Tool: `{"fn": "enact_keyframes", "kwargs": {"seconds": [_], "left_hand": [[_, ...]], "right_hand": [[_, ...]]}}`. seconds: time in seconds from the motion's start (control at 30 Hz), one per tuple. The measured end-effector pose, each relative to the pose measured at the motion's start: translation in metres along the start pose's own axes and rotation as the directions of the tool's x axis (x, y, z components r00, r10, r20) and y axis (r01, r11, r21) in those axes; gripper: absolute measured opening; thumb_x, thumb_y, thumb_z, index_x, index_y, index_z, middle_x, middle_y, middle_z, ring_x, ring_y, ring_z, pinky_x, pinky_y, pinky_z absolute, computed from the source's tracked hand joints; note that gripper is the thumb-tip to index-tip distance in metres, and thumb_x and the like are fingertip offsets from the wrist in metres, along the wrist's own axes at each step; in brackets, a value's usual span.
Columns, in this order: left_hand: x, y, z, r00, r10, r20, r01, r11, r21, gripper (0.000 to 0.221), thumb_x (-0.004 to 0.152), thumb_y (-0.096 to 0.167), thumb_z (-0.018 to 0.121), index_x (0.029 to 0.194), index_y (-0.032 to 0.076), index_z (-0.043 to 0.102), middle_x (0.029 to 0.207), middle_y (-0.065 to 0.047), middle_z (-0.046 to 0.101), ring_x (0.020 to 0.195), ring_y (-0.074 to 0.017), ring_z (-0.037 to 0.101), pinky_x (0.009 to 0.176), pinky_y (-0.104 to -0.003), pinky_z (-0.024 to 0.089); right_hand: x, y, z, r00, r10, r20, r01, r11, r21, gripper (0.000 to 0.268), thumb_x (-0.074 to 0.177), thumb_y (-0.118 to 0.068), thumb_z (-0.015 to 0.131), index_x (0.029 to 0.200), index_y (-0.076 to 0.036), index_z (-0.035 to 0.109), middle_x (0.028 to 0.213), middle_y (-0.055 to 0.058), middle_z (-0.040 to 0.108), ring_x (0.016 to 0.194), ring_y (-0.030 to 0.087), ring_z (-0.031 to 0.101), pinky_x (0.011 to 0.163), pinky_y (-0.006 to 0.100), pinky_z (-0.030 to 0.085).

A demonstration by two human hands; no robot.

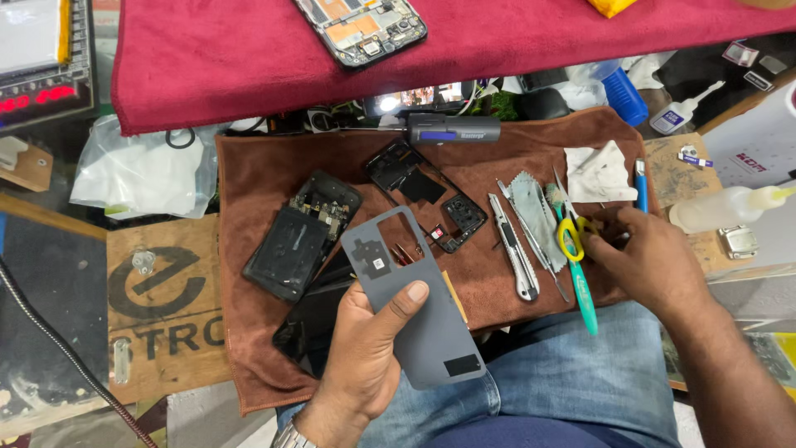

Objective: The person uses tweezers to manipulate small internal components and wires inside a disassembled smartphone. They then use scissors to trim a piece of adhesive tape from a grey phone back cover and apply it to the device.

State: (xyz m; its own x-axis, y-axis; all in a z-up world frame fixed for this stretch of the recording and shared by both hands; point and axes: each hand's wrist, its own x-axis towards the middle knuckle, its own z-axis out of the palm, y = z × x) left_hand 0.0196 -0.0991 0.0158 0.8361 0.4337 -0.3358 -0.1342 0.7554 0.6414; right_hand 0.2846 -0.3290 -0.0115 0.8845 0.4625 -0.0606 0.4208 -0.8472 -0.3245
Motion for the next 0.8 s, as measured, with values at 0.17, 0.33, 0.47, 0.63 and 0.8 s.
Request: {"fn": "enact_keyframes", "kwargs": {"seconds": [0.17, 0.33, 0.47, 0.63, 0.8], "left_hand": [[-0.001, 0.0, -0.001, 1.0, -0.011, -0.001, 0.011, 1.0, 0.018, 0.028, 0.089, 0.016, 0.078, 0.111, 0.003, 0.065, 0.097, -0.008, 0.073, 0.088, -0.0152, 0.071, 0.081, -0.035, 0.063], [0.0, 0.001, -0.001, 0.999, -0.034, -0.041, 0.034, 0.999, -0.001, 0.028, 0.088, 0.017, 0.077, 0.111, 0.003, 0.066, 0.097, -0.008, 0.073, 0.085, -0.0155, 0.071, 0.077, -0.035, 0.063], [0.004, 0.002, -0.002, 0.994, -0.034, -0.103, 0.033, 0.999, -0.003, 0.028, 0.088, 0.016, 0.076, 0.111, 0.006, 0.066, 0.098, -0.006, 0.074, 0.087, -0.0141, 0.071, 0.078, -0.034, 0.063], [0.007, 0.011, -0.012, 0.999, -0.006, -0.039, 0.003, 0.997, -0.077, 0.03, 0.086, 0.013, 0.079, 0.112, 0.007, 0.064, 0.098, -0.005, 0.072, 0.088, -0.0159, 0.071, 0.08, -0.035, 0.063], [0.011, 0.023, -0.017, 0.995, 0.062, -0.074, -0.068, 0.994, -0.086, 0.034, 0.083, 0.011, 0.079, 0.113, 0.009, 0.064, 0.099, -0.003, 0.072, 0.09, -0.016, 0.071, 0.082, -0.036, 0.062]], "right_hand": [[-0.006, -0.015, 0.004, 1.0, 0.001, 0.006, -0.001, 1.0, -0.028, 0.039, 0.089, -0.033, 0.076, 0.107, 0.001, 0.072, 0.093, 0.021, 0.076, 0.088, 0.037, 0.075, 0.081, 0.047, 0.058], [0.002, -0.014, 0.001, 0.967, 0.166, 0.191, -0.211, 0.946, 0.247, 0.037, 0.087, -0.018, 0.076, 0.118, 0.002, 0.069, 0.09, 0.019, 0.078, 0.07, 0.032, 0.078, 0.063, 0.042, 0.062], [0.017, 0.01, 0.011, 0.979, 0.018, 0.203, -0.135, 0.804, 0.579, 0.038, 0.086, -0.015, 0.07, 0.122, -0.003, 0.071, 0.092, 0.011, 0.074, 0.066, 0.013, 0.062, 0.058, 0.027, 0.051], [0.014, 0.036, 0.002, 0.892, -0.138, 0.43, -0.434, 0.0, 0.901, 0.027, 0.098, -0.021, 0.067, 0.118, -0.002, 0.062, 0.089, 0.004, 0.067, 0.056, 0.005, 0.05, 0.048, 0.017, 0.039], [-0.013, 0.031, 0.023, 0.866, -0.395, 0.307, -0.484, -0.505, 0.715, 0.03, 0.111, -0.023, 0.067, 0.128, 0.001, 0.059, 0.09, 0.008, 0.066, 0.056, 0.007, 0.049, 0.047, 0.02, 0.04]]}}
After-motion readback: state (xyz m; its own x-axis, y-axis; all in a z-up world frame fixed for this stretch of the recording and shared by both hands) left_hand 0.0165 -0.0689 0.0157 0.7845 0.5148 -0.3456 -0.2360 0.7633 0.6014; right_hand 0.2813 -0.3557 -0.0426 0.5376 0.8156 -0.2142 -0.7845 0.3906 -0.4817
